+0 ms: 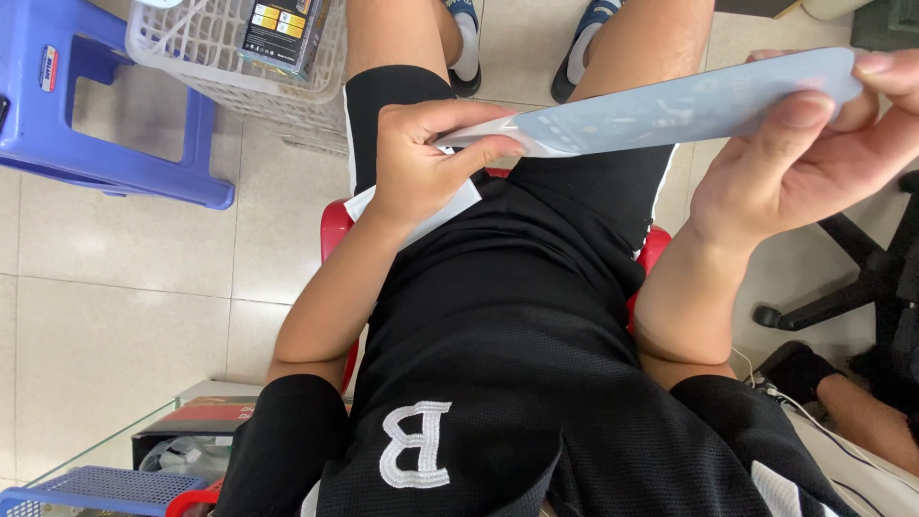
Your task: Unboxing and displaying several tempered glass screen protectors for mobile phones.
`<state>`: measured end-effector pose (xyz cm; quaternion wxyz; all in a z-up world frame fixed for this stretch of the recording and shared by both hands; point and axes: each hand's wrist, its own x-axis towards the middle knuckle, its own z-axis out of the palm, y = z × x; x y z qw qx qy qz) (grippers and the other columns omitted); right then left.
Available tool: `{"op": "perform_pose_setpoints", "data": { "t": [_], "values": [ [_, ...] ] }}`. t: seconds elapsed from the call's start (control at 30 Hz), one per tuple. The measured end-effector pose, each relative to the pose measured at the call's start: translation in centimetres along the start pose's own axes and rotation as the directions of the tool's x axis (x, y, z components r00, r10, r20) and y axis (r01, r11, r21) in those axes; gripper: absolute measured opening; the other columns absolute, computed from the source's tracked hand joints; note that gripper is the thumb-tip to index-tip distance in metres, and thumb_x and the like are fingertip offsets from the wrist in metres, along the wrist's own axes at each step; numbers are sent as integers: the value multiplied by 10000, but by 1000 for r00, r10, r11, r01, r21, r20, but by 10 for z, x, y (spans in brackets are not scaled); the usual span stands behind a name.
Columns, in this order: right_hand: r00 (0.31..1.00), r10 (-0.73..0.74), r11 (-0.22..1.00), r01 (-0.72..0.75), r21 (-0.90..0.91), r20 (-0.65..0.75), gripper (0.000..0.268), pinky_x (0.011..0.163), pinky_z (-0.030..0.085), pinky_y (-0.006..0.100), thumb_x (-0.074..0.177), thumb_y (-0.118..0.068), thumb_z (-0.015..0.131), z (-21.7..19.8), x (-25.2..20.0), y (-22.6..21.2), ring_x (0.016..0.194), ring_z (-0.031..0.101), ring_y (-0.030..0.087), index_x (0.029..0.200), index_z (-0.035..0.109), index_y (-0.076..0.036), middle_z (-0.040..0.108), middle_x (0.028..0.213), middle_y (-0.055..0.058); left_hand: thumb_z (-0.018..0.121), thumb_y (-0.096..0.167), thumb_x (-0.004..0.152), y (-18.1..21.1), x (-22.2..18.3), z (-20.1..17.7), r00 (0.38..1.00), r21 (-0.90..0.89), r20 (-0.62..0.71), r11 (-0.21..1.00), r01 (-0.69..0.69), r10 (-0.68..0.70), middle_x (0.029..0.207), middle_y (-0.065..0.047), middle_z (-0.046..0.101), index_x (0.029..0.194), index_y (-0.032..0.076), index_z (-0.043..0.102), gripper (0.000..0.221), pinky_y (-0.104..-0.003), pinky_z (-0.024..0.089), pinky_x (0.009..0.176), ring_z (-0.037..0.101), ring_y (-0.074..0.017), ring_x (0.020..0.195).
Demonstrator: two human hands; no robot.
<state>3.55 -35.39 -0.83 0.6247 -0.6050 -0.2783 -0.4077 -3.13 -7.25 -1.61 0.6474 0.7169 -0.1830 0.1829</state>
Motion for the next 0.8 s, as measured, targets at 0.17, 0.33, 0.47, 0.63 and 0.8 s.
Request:
{"op": "perform_pose_setpoints", "data": {
  "t": [0.17,0.33,0.47,0.63,0.8],
  "values": [
    [998,-49,997,48,-66,-27,355,676,467,237,1133,-263,614,-5,-4,7,700,645,214,1355,430,-56,725,924,201,846,36,921,-6,-2,1,998,-57,28,997,57,-56,984,-110,796,1088,-42,767,201,-216,592,785,744,-100,861],
    [999,-41,994,43,-104,28,343,661,417,226,1148,-272,609,2,3,-5,679,602,182,1347,431,-57,735,913,190,837,27,929,-4,0,-1,998,-81,36,995,63,-60,1006,-112,794,1096,-44,762,196,-220,597,814,745,-98,894],
    [996,-27,980,45,-195,91,344,652,369,211,1126,-293,650,0,4,-7,674,562,147,1256,455,-41,651,942,143,831,21,931,-6,-1,0,994,-97,58,991,93,-88,998,-109,796,1100,-47,762,195,-219,593,819,745,-95,898],
    [995,13,986,4,-167,103,387,631,365,187,1085,-300,715,3,-5,-8,678,587,116,1205,482,-15,571,971,85,828,38,923,-8,0,0,991,-100,68,988,119,-112,995,-96,794,1089,-44,755,198,-218,595,812,745,-90,889],
    [972,68,994,-47,-99,226,387,702,456,183,1125,-226,727,27,-5,-21,802,650,153,1235,433,0,550,1046,100,834,52,922,-6,0,0,994,-25,87,997,71,-69,950,-93,793,1048,-36,769,167,-214,577,755,735,-91,827]
  ]
}}
